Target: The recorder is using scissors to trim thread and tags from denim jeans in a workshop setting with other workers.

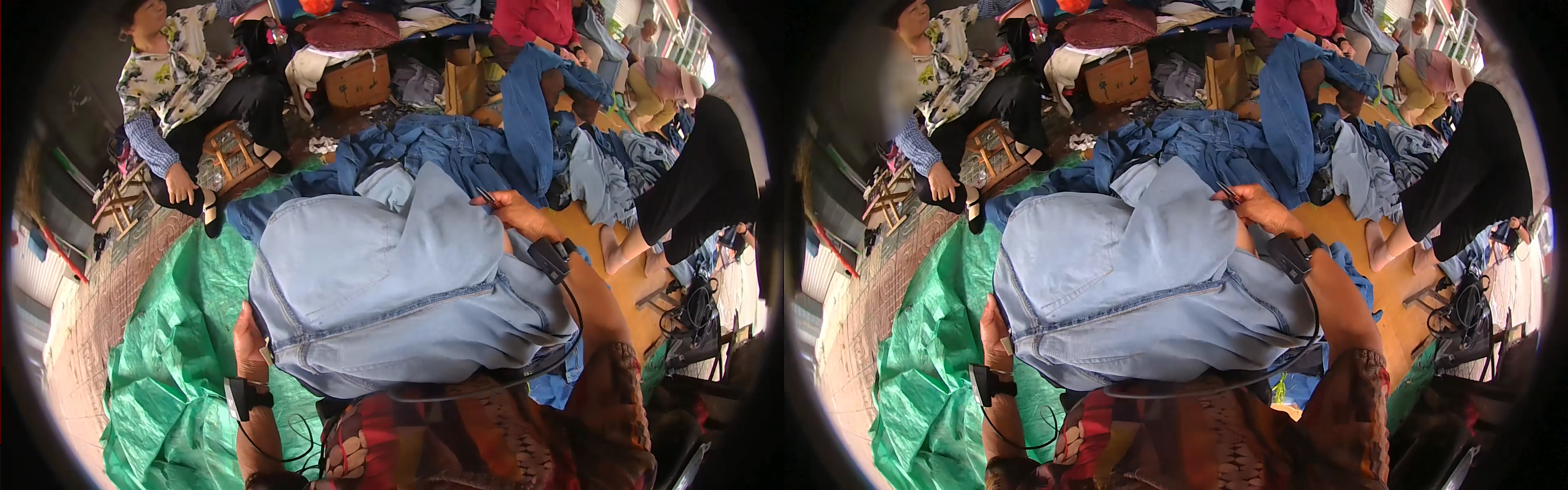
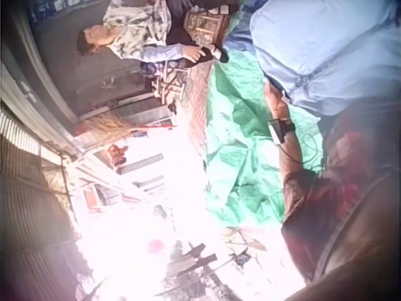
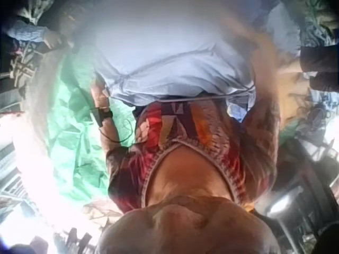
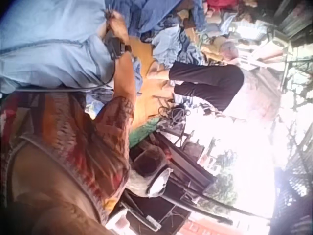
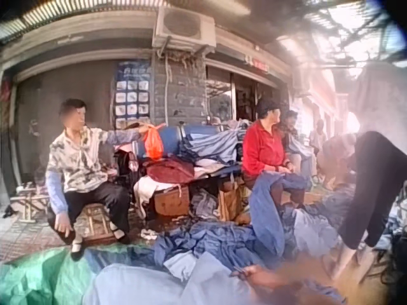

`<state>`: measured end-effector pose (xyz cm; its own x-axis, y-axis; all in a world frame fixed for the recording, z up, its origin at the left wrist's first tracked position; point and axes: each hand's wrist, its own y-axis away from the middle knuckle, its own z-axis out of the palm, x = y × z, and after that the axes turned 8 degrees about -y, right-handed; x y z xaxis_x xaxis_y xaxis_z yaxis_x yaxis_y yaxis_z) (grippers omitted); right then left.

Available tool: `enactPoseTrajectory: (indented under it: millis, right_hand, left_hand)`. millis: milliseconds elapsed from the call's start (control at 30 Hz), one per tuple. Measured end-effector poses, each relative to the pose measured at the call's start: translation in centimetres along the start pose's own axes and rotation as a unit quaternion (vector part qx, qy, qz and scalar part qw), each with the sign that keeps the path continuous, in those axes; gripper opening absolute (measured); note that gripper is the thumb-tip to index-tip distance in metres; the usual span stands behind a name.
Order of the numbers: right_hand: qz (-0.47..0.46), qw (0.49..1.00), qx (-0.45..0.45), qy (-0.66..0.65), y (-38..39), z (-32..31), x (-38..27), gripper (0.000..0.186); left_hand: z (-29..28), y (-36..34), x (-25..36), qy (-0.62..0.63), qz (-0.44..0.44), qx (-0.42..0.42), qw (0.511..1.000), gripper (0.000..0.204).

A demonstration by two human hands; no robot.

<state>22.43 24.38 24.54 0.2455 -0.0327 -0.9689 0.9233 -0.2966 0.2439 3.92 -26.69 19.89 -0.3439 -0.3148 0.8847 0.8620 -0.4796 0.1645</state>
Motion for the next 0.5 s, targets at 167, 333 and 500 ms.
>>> enactPoseTrajectory:
  millis: [167,333,500]
  right_hand:
    - [-0.053,0.998,-0.015,0.01,-2.7,0.2,1.6,0.015]
    - [-0.169,0.962,0.206,-0.053,-6.0,-3.5,-5.8,0.008]
    - [-0.371,0.834,0.403,0.066,-6.1,-9.2,-22.2,0.01]
  left_hand:
    - [1.2,-1.9,0.4,0.012,-0.009,0.006,1.0,0.053]
    - [2.5,-4.5,5.8,0.012,0.135,0.082,0.987,0.009]
    - [11.2,-7.5,18.3,-0.007,0.245,-0.049,0.968,0.008]
